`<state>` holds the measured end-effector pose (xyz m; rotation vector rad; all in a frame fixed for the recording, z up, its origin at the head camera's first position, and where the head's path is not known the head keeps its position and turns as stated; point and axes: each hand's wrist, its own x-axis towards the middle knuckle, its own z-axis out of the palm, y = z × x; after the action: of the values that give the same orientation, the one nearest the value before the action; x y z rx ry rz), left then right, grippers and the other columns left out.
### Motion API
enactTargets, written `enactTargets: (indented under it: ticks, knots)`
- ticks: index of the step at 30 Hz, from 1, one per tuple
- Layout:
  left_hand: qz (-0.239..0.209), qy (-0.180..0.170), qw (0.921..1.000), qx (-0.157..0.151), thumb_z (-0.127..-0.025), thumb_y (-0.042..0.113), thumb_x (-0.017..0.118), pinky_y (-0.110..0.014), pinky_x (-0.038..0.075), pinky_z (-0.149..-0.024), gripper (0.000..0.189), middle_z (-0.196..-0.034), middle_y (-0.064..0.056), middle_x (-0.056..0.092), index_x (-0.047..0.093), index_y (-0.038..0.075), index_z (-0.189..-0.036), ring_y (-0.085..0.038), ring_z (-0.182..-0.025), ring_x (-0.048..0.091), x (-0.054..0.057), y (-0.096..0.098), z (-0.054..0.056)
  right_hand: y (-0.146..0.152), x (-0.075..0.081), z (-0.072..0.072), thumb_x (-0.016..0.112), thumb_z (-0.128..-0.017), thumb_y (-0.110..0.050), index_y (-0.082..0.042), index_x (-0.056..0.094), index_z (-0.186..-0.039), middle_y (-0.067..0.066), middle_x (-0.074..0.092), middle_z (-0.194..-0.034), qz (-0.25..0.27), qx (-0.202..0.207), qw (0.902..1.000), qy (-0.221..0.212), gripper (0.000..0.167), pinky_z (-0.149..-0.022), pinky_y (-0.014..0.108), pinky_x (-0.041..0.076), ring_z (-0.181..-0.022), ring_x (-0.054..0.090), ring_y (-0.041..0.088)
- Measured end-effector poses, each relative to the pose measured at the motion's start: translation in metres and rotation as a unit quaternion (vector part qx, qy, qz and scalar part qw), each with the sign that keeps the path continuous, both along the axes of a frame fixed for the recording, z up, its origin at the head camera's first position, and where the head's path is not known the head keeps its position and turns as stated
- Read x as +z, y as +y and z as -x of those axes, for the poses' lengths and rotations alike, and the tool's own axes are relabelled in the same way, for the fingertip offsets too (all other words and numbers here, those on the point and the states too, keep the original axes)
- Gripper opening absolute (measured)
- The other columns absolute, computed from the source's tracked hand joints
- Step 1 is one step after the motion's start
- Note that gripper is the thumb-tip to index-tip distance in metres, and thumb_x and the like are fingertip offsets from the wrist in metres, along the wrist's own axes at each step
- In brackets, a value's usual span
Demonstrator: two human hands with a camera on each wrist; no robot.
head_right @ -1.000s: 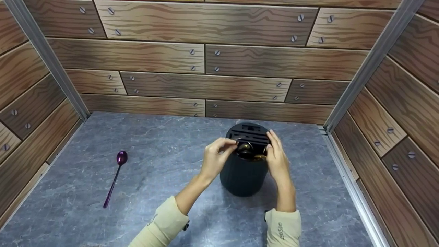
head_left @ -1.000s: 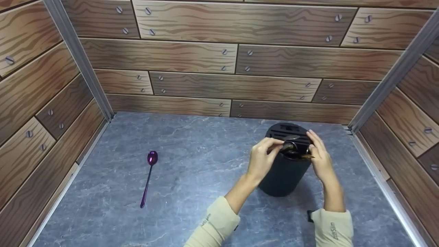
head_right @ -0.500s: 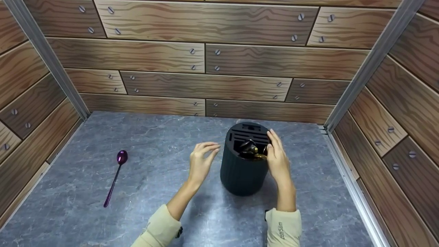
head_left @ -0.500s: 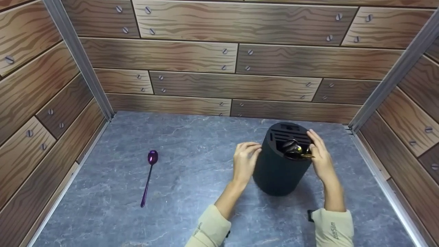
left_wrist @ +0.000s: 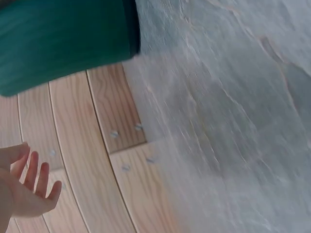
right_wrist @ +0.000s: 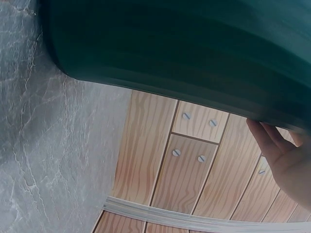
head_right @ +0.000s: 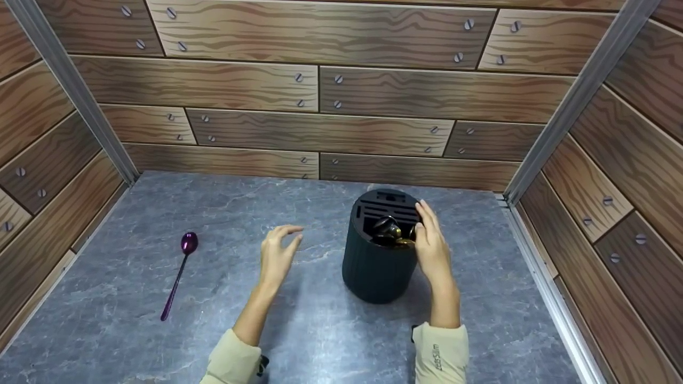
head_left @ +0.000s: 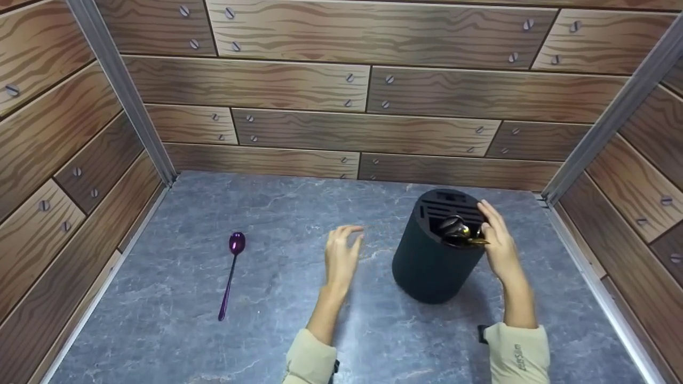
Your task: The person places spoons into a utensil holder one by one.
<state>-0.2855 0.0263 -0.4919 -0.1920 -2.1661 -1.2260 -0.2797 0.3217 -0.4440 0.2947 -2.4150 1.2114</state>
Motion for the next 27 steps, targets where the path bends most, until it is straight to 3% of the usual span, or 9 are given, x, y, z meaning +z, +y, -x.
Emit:
enactTargets:
  ticks: [7, 17, 27]
  knots:
    - [-0.001, -0.034, 0.9981, 0.052, -0.075, 0.002, 0.071, -0.036, 0.046, -0.08, 0.019, -0.095, -0.007, 0.064, 0.068, 0.005, -0.093, -0.025, -0.09, 0.057, -0.009, -0.036, 0.001, -0.001, 0.0, 0.0, 0.033, -0.097, -0.004, 0.003, 0.042, -0.134, 0.014, 0.034, -0.142, 0.0, 0.008, 0.9999, 0.015, 0.039, -0.104, 0.028, 0.018, -0.13, 0.026, 0.03]
    - [-0.009, -0.071, 0.9899, 0.123, -0.075, 0.001, 0.071, -0.041, 0.044, -0.08, 0.021, -0.095, -0.013, 0.063, 0.067, 0.002, -0.095, -0.03, -0.09, 0.056, -0.014, -0.09, 0.002, 0.001, -0.001, 0.001, 0.032, -0.098, -0.01, 0.001, 0.041, -0.135, 0.012, 0.032, -0.144, 0.0, 0.001, 1.0, 0.005, 0.039, -0.106, 0.04, 0.017, -0.131, 0.024, 0.029]
    - [-0.019, -0.114, 0.9748, 0.191, -0.076, 0.002, 0.07, -0.044, 0.044, -0.078, 0.021, -0.098, -0.016, 0.063, 0.067, 0.003, -0.097, -0.034, -0.09, 0.056, -0.02, -0.135, 0.001, 0.001, 0.0, 0.001, 0.031, -0.099, -0.012, 0.0, 0.04, -0.136, 0.01, 0.031, -0.145, -0.004, -0.003, 1.0, -0.008, 0.04, -0.105, 0.049, 0.017, -0.131, 0.023, 0.029]
